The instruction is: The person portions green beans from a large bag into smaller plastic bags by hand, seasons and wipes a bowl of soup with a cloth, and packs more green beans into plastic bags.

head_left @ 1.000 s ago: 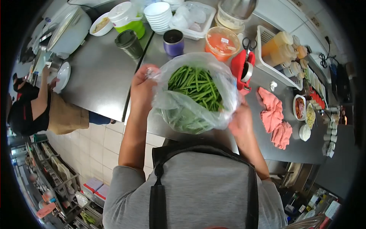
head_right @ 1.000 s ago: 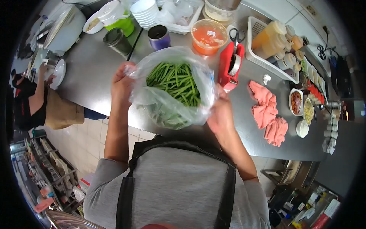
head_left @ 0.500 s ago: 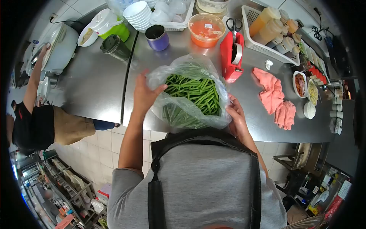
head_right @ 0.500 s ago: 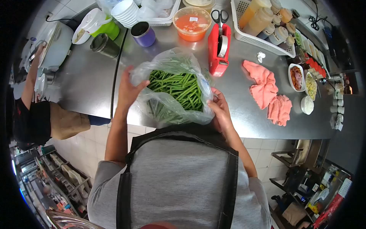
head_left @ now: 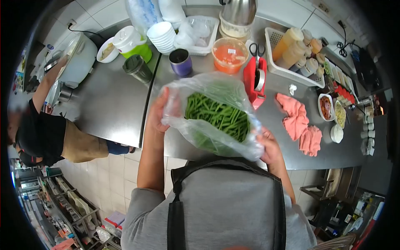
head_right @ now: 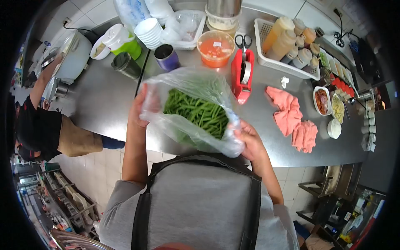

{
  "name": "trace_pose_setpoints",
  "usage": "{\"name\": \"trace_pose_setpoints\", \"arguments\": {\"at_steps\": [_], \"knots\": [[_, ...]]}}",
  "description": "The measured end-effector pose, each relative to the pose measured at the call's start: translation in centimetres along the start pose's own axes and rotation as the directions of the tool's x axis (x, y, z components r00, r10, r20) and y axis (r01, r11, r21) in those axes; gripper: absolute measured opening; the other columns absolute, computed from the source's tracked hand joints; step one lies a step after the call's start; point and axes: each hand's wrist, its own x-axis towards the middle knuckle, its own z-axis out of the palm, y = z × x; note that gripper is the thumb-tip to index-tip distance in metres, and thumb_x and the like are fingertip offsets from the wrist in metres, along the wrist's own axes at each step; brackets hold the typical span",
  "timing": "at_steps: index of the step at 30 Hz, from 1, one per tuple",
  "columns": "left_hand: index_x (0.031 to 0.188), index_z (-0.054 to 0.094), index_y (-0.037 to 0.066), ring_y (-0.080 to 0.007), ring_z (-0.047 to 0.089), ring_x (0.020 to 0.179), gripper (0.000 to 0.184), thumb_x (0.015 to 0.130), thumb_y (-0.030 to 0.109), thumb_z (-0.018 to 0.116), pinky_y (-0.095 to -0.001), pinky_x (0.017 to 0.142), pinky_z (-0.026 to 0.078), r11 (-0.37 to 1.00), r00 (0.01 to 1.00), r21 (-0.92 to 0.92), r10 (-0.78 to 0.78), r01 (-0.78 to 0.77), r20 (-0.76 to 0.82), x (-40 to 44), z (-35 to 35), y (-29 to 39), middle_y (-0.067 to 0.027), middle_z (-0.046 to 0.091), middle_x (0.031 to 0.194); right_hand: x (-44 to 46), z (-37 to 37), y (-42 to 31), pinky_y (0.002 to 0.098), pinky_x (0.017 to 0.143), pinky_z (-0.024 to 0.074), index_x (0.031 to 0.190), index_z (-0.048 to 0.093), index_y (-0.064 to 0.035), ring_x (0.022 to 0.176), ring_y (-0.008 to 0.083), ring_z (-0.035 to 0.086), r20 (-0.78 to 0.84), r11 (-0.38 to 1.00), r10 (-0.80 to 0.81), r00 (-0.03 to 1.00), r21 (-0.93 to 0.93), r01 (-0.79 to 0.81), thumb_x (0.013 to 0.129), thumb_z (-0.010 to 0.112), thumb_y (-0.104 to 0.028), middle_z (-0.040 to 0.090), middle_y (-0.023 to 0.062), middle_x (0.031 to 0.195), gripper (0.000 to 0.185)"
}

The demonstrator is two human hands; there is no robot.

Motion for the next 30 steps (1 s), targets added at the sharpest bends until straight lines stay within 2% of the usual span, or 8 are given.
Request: {"name": "trace_pose_setpoints", "arguments": {"at_steps": [2, 4, 6, 12, 16, 18, 25, 30], "knots": [[0.125, 0.052, 0.003, -0.0225, 0.063, 0.097, 0.053, 0.091, 0.043, 0.060, -0.0360, 0.080, 0.054, 0.837, 0.862, 0.541, 0.216, 0.078, -0.459, -1.5, -0.8, -0.3, -0.0136, 0.061, 0.112, -1.5, -0.4, 0.4, 0.0303, 0.082, 0.0498, 0.132, 0.046, -0.0027, 0.090, 0.0172, 0.062, -0.107, 0.890, -0.110, 0.988, -0.453, 0.050, 0.087, 0.068, -0.016, 0.061, 0.0062, 0.106, 0.053], [0.141, 0.037, 0.001, -0.0300, 0.039, 0.134, 0.074, 0.087, 0.044, 0.064, -0.0420, 0.107, 0.034, -0.185, 0.749, 0.981, 0.659, 0.062, 0.077, -3.0, -3.4, -0.9, -0.0211, 0.040, 0.143, -3.8, -2.3, 0.7, 0.0402, 0.098, 0.0414, 0.139, 0.040, -0.0018, 0.112, 0.0296, 0.053, -0.151, 0.184, -0.388, 0.909, -0.979, -0.084, 0.081, 0.074, -0.025, 0.056, 0.0162, 0.122, 0.072], [0.149, 0.023, 0.005, -0.0331, 0.010, 0.146, 0.084, 0.087, 0.044, 0.063, -0.0498, 0.116, 0.010, -0.113, 0.765, 0.965, 0.634, 0.238, -0.114, -6.5, -5.5, 0.6, -0.0212, 0.016, 0.156, -7.1, -5.9, 1.5, 0.0494, 0.109, 0.0262, 0.138, 0.041, -0.0012, 0.128, 0.0419, 0.038, -0.037, -0.287, -0.527, 0.849, -0.932, -0.219, 0.075, 0.075, -0.028, 0.044, 0.0197, 0.138, 0.076], [0.141, 0.042, 0.015, -0.0397, 0.029, 0.138, 0.069, 0.084, 0.045, 0.065, -0.0579, 0.109, 0.025, -0.747, 0.830, 0.363, 0.514, 0.557, -0.217, -8.8, -6.7, -3.6, -0.0160, 0.031, 0.151, -10.6, -9.6, 3.9, 0.0540, 0.114, 0.0160, 0.134, 0.047, -0.0017, 0.138, 0.0395, 0.030, -0.039, -0.435, -0.619, 0.785, -0.815, -0.383, 0.087, 0.051, -0.025, 0.040, 0.0175, 0.146, 0.052], [0.122, 0.062, 0.017, -0.0313, 0.064, 0.101, 0.048, 0.081, 0.038, 0.072, -0.0384, 0.089, 0.050, -0.419, 0.716, 0.583, 0.342, 0.696, -0.608, -2.5, -0.7, 7.3, -0.0144, 0.067, 0.111, -10.2, -10.0, 4.0, 0.0543, 0.113, 0.0175, 0.130, 0.051, -0.0027, 0.136, 0.0399, 0.034, -0.002, -0.416, -0.657, 0.754, -0.833, -0.365, 0.087, 0.049, -0.021, 0.045, 0.0174, 0.142, 0.047], [0.142, 0.041, 0.019, -0.0401, 0.038, 0.133, 0.086, 0.067, 0.025, 0.083, -0.0490, 0.102, 0.040, -0.734, 0.901, 0.650, 0.398, 0.197, 0.176, 2.0, 1.8, 11.0, -0.0173, 0.045, 0.141, -10.3, -10.3, 4.1, 0.0547, 0.113, 0.0178, 0.130, 0.051, -0.0025, 0.136, 0.0403, 0.034, 0.007, -0.419, -0.658, 0.753, -0.834, -0.358, 0.087, 0.048, -0.022, 0.045, 0.0179, 0.142, 0.048], [0.151, 0.015, 0.028, -0.0489, 0.010, 0.141, 0.119, 0.057, 0.032, 0.089, -0.0746, 0.098, 0.028, -0.808, 0.674, 0.468, 0.570, 0.358, 0.469, 25.0, 9.4, 21.9, -0.0164, 0.006, 0.157, -10.3, -10.1, 4.1, 0.0560, 0.112, 0.0186, 0.130, 0.050, -0.0022, 0.135, 0.0413, 0.035, 0.007, -0.414, -0.664, 0.748, -0.836, -0.361, 0.084, 0.050, -0.021, 0.045, 0.0192, 0.142, 0.050], [0.148, 0.027, 0.016, -0.0454, 0.024, 0.139, 0.091, 0.071, 0.020, 0.076, -0.0524, 0.105, 0.039, -0.795, 0.697, 0.099, 0.578, 0.599, 0.423, 33.5, 4.4, 25.8, -0.0176, 0.013, 0.156, -10.3, -10.5, 4.4, 0.0562, 0.112, 0.0200, 0.127, 0.054, -0.0020, 0.133, 0.0413, 0.038, 0.009, -0.406, -0.680, 0.733, -0.838, -0.366, 0.083, 0.051, -0.022, 0.049, 0.0187, 0.138, 0.048]]}}
